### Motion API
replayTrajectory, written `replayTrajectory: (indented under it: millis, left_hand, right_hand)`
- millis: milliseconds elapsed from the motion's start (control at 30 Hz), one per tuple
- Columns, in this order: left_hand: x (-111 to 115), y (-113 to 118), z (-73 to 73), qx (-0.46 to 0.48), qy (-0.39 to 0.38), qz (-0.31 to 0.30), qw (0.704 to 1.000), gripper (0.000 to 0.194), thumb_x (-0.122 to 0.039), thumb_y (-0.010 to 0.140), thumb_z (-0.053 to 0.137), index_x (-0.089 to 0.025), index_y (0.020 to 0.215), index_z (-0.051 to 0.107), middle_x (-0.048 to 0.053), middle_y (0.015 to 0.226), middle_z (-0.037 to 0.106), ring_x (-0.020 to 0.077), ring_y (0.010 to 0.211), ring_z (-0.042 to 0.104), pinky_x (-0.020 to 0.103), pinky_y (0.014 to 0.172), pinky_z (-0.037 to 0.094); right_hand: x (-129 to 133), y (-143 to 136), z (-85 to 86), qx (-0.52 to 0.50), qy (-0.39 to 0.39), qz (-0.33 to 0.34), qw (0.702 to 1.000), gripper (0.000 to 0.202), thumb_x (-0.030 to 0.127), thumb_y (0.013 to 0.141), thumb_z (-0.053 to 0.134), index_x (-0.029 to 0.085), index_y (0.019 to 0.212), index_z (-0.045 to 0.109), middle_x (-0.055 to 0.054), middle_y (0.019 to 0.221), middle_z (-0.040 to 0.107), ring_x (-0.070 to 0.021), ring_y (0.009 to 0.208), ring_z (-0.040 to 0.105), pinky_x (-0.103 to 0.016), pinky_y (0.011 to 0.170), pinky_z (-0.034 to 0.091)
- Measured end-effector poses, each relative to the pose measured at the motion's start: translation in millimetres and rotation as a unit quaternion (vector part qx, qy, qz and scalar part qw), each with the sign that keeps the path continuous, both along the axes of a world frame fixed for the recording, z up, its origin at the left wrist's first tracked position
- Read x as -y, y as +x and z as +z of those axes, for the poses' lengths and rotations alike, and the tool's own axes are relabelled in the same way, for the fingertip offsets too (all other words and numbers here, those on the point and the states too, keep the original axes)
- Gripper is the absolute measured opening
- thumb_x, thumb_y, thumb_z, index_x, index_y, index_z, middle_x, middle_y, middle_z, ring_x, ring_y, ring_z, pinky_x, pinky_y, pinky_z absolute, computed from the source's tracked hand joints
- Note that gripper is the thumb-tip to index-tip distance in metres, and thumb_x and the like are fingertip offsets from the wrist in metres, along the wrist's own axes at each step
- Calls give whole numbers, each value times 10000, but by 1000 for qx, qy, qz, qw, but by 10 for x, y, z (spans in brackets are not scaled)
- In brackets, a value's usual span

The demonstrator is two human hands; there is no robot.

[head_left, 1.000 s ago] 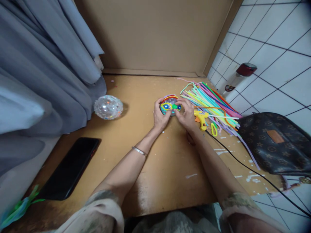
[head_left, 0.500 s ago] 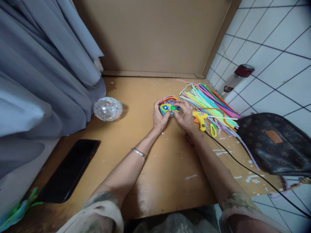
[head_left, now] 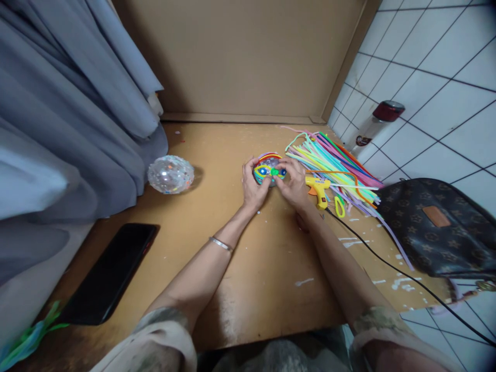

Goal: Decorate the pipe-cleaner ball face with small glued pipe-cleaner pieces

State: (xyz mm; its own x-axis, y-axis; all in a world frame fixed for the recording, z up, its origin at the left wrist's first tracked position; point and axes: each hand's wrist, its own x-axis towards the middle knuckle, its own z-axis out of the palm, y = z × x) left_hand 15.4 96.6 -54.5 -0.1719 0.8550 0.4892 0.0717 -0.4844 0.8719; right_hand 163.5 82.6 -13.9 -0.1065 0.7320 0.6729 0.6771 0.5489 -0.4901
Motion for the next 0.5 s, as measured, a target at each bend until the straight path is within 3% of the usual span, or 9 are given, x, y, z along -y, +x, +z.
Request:
replayTrajectory:
  millis: [200,500]
  left_hand:
    - [81,-23,90,-101,54,78,990,408,-384,903,652,-218,1266,570,176,1481,529,311,1468,470,472,1166,433]
    - [105,-22,120,-150,98,97,979,351,-369,909,627,-212,1223,611,162,1360,606,298,1335,566,484,1137,444]
  right_hand:
    - [-1,-2,-14,11,4,-10,1000,165,320,913,606,247,1049,665,-102,1254,688,-291,1249,600,-485,1108,424]
    - [4,-3,-11,25,-2,-22,999,178,312,914,616,231,1064,669,-115,1292,656,-301,1275,578,-483,1112,413]
